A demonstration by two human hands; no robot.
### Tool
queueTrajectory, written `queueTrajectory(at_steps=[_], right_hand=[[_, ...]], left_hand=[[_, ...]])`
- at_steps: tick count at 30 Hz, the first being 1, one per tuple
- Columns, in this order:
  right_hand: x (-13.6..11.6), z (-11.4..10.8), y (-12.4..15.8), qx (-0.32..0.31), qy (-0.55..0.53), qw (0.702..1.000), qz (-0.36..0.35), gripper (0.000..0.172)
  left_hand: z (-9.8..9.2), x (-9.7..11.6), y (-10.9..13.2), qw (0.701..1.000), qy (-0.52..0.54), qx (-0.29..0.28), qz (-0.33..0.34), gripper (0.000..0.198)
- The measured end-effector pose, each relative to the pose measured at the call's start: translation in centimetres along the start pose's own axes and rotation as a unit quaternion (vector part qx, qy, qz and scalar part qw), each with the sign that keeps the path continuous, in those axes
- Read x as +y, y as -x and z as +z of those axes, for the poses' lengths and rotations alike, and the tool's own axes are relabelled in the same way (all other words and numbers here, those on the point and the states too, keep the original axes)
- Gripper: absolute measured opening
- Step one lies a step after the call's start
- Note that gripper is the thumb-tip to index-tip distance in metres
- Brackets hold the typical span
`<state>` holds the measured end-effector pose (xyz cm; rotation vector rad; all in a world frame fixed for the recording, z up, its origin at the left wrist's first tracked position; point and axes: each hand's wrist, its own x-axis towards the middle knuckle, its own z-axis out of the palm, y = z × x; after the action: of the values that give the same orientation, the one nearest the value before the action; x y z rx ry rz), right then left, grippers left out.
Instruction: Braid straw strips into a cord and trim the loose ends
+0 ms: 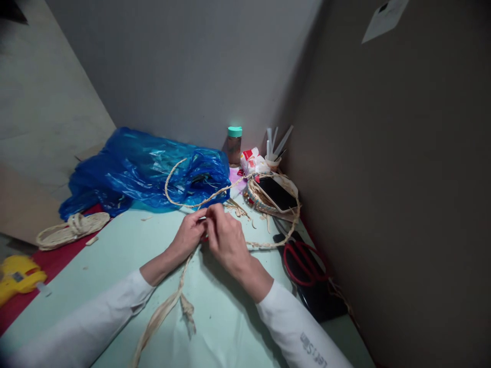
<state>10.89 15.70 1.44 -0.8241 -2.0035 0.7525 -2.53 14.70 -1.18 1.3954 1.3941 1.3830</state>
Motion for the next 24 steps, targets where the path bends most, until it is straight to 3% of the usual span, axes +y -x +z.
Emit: queueTrajectory(at_steps=[3, 7, 10, 16, 20, 22, 24], right_hand=[[-1.0, 0.2, 0.7, -0.01, 0.144, 0.986, -0.089, 0.012], [-1.2, 0.1, 0.8, -0.011, 0.123, 0.991, -0.047, 0.008], [-1.4, 0.1, 0.9, -0.017, 0.128, 0.989, -0.073, 0.008], [-0.8, 0.3, 1.7, 0.001, 0.135, 0.985, -0.104, 0.009], [0.2, 0.1, 2.5, -0.041, 0.189, 0.958, -0.212, 0.014], [0.3, -0.5, 2.6, -0.035, 0.18, 0.963, -0.199, 0.011], [0.2, -1.3, 2.4, 0.016, 0.14, 0.982, -0.126, 0.009]], left_hand=[[-0.3, 0.0, 0.0, 0.999, -0.002, -0.019, 0.03, 0.03], [-0.5, 0.2, 0.3, 0.998, 0.0, -0.042, 0.045, 0.023], [-0.5, 0.2, 0.4, 0.998, 0.006, -0.033, 0.044, 0.019], [-0.3, 0.2, 0.5, 0.997, 0.061, -0.033, -0.018, 0.014], [-0.1, 0.3, 0.6, 0.991, 0.112, -0.034, -0.059, 0.012], [0.0, 0.3, 0.6, 0.988, 0.131, -0.038, -0.071, 0.012], [0.0, 0.3, 0.5, 0.985, 0.144, -0.044, -0.08, 0.014]])
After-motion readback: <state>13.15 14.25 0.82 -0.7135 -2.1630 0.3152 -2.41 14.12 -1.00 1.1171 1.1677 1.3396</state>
